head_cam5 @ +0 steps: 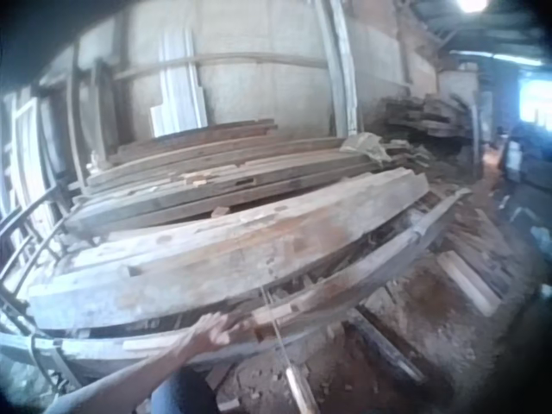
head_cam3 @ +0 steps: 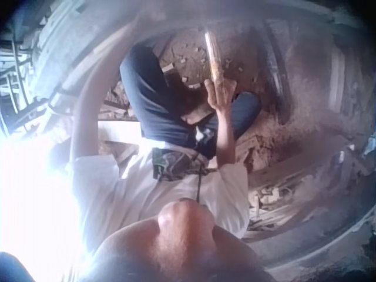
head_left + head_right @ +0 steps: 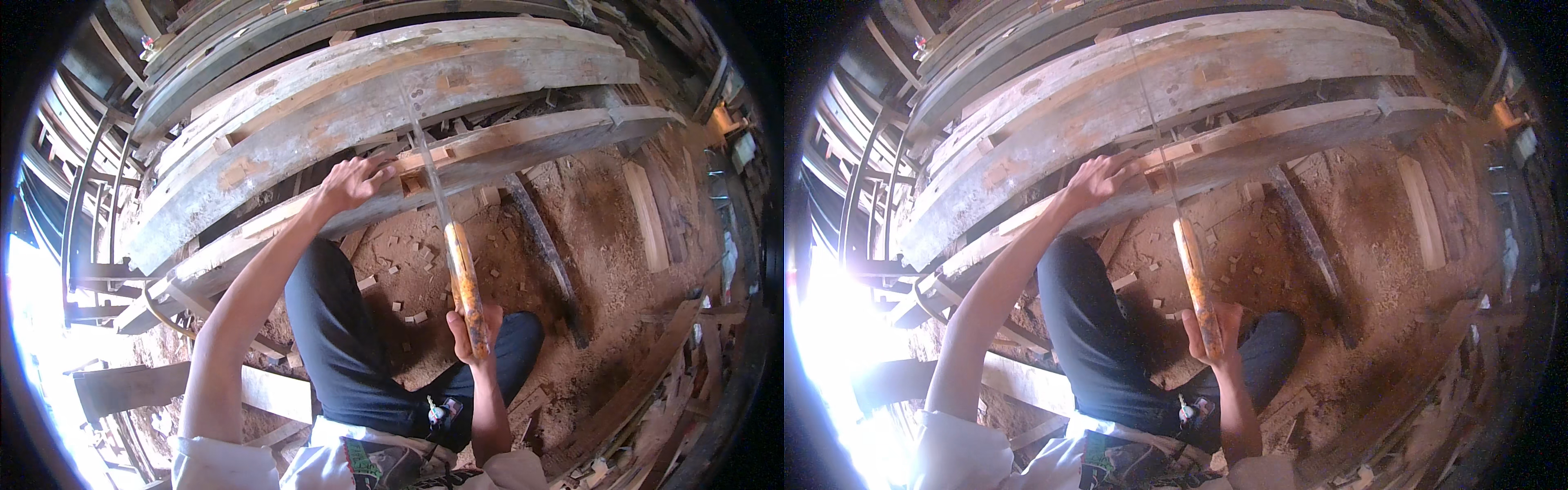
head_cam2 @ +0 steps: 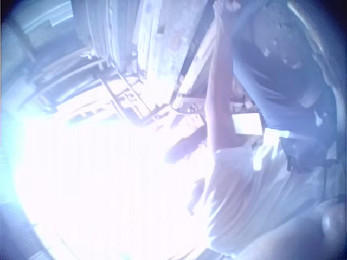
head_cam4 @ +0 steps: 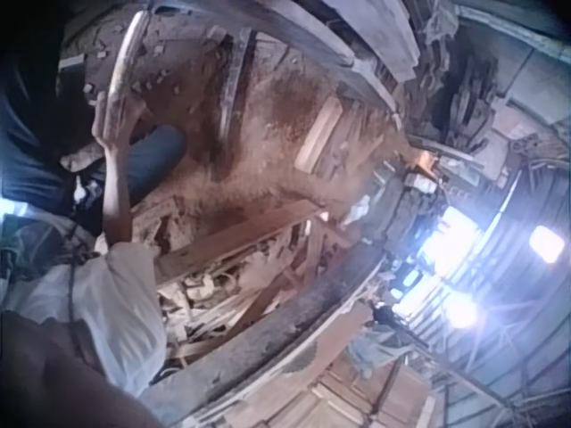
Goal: The person uses a hand saw to cut a small wooden plank resting on a stack of lumber. They hold the wood with their left hand and saw with their right, completing the cut and separating the piece.
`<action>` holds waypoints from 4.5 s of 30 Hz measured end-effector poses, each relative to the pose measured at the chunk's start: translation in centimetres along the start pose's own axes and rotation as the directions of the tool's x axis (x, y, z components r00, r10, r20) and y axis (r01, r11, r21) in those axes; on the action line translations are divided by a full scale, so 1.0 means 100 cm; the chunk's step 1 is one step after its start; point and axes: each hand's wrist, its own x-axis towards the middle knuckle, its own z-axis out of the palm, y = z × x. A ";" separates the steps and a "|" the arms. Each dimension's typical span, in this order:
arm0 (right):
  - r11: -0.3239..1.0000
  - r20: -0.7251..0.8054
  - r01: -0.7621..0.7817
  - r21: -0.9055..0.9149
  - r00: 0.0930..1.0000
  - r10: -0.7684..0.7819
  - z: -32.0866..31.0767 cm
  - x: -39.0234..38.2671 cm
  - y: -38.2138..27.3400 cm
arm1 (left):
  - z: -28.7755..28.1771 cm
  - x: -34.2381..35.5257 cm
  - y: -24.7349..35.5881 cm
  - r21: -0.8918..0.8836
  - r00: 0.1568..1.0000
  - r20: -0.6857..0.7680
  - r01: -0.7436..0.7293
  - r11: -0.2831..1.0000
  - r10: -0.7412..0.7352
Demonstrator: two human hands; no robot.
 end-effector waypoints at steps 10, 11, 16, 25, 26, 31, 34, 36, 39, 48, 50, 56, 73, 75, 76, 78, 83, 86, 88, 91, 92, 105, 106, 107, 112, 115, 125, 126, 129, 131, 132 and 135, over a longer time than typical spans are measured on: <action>0.999 -0.078 -0.039 0.001 0.996 0.039 -0.007 0.002 0.005 | 0.012 -0.005 -0.006 0.166 0.986 -0.128 -0.084 0.983 0.106; 0.999 -0.087 -0.043 0.004 0.995 0.043 -0.008 0.002 0.005 | 0.011 -0.006 -0.006 0.216 0.978 -0.142 -0.121 0.969 0.153; 0.987 -0.027 -0.131 0.092 0.991 0.134 -0.009 0.002 0.009 | 0.007 -0.003 0.000 0.131 0.991 -0.110 -0.064 0.989 0.078; 1.000 -0.164 -0.013 -0.013 0.986 0.011 -0.003 0.000 0.013 | -0.003 -0.018 0.010 0.157 0.995 -0.100 0.031 0.987 -0.015; 1.000 -0.141 -0.012 -0.017 0.990 0.010 -0.004 -0.001 0.012 | -0.003 -0.021 0.009 0.162 0.994 -0.107 0.032 0.986 -0.015; 0.991 0.103 -0.132 0.031 0.986 0.129 -0.010 0.001 0.005 | -0.003 -0.026 0.003 0.195 0.995 -0.098 0.021 0.981 -0.002; 0.995 0.074 -0.096 0.029 0.993 0.093 -0.009 0.004 0.003 | -0.003 -0.025 0.001 0.193 0.997 -0.081 0.016 0.981 0.000; 0.998 0.014 -0.053 0.042 0.999 0.052 -0.008 0.005 0.002 | -0.002 -0.027 0.001 0.222 0.991 -0.122 -0.032 0.975 0.060; 0.997 0.037 -0.065 0.049 0.997 0.063 -0.007 0.006 0.001 | -0.002 -0.029 0.000 0.357 0.985 -0.095 -0.098 0.929 0.141; 1.000 -0.010 -0.028 0.006 1.000 0.028 -0.007 0.006 0.002 | -0.003 -0.025 0.001 0.312 0.994 -0.068 -0.056 0.948 0.082; 1.000 -0.006 -0.030 0.006 1.000 0.030 -0.009 0.006 0.001 | -0.004 -0.024 0.003 0.292 0.998 -0.044 -0.028 0.956 0.043; 0.990 0.118 -0.127 -0.058 0.984 0.133 -0.017 0.002 0.003 | -0.006 -0.021 0.008 0.360 0.999 0.041 0.017 0.933 -0.034; 0.943 0.161 -0.260 0.208 0.960 0.229 -0.041 -0.010 0.013 | -0.005 -0.014 0.010 0.343 0.994 0.075 0.047 0.938 -0.077; 0.976 0.180 -0.207 0.068 0.965 0.192 -0.043 -0.013 0.015 | -0.003 -0.015 0.010 0.362 0.995 0.067 0.049 0.931 -0.078; 0.977 0.214 -0.214 0.024 0.955 0.204 -0.045 -0.016 0.014 | -0.002 -0.016 0.010 0.373 0.994 0.072 0.046 0.927 -0.078; 0.960 0.228 -0.274 -0.060 0.932 0.280 -0.048 -0.024 0.008 | -0.001 -0.018 0.008 0.398 0.996 0.050 0.044 0.916 -0.069; 0.983 0.209 0.006 -0.186 0.977 0.033 -0.056 -0.036 -0.006 | -0.002 -0.018 0.008 0.361 0.999 0.024 0.026 0.932 -0.037; 0.689 0.356 0.431 -0.582 0.897 -0.261 -0.055 -0.031 -0.007 | -0.003 -0.015 0.011 0.355 0.991 0.073 0.077 0.932 -0.110; 0.751 0.370 0.316 -0.579 0.923 -0.102 -0.054 -0.027 -0.009 | -0.002 -0.014 0.013 0.357 0.990 0.081 0.080 0.931 -0.116; 0.763 0.256 0.272 -0.586 0.956 -0.144 -0.053 -0.024 -0.020 | -0.002 -0.015 0.010 0.348 0.995 0.064 0.054 0.936 -0.081; 0.880 0.250 0.130 -0.456 0.968 -0.013 -0.052 -0.025 -0.024 | -0.002 -0.016 0.008 0.349 0.996 0.063 0.037 0.936 -0.063; 0.973 0.191 -0.166 -0.160 0.962 0.195 -0.057 -0.028 -0.051 | 0.009 -0.019 -0.008 0.457 0.989 -0.061 -0.089 0.885 0.131; 0.959 0.195 -0.270 -0.090 0.939 0.283 -0.058 -0.031 -0.053 | 0.012 -0.021 -0.010 0.496 0.966 -0.123 -0.138 0.857 0.227; 0.963 0.173 -0.231 -0.137 0.952 0.253 -0.057 -0.032 -0.052 | 0.013 -0.021 -0.014 0.502 0.931 -0.191 -0.180 0.846 0.312; 0.960 0.141 -0.265 -0.089 0.951 0.275 -0.050 -0.037 -0.039 | 0.021 -0.013 -0.026 0.396 0.980 -0.068 -0.147 0.906 0.189; 0.915 0.131 -0.401 0.046 0.910 0.393 -0.047 -0.038 -0.036 | 0.021 -0.014 -0.025 0.400 0.913 -0.174 -0.277 0.874 0.370; 0.916 0.193 -0.388 -0.103 0.895 0.401 -0.051 -0.024 -0.050 | 0.010 -0.006 0.005 0.277 0.995 -0.071 -0.052 0.959 0.075; 0.906 0.229 -0.407 -0.117 0.877 0.423 -0.051 -0.023 -0.050 | 0.008 -0.007 0.008 0.301 0.999 -0.023 -0.026 0.953 0.035; 0.961 0.129 -0.214 -0.174 0.963 0.238 -0.047 -0.020 -0.049 | 0.003 -0.008 0.013 0.338 1.000 0.030 -0.011 0.941 0.001; 0.940 0.126 -0.316 -0.132 0.935 0.332 -0.045 -0.017 -0.047 | 0.001 -0.008 0.014 0.387 0.998 0.060 -0.044 0.921 0.023; 0.948 0.106 -0.294 -0.120 0.946 0.307 -0.044 -0.017 -0.047 | 0.001 -0.008 0.014 0.370 0.998 0.055 -0.028 0.929 0.008; 0.989 -0.025 -0.101 -0.108 0.995 0.099 -0.045 -0.020 -0.046 | 0.000 -0.007 0.013 0.378 0.998 0.060 -0.050 0.924 0.029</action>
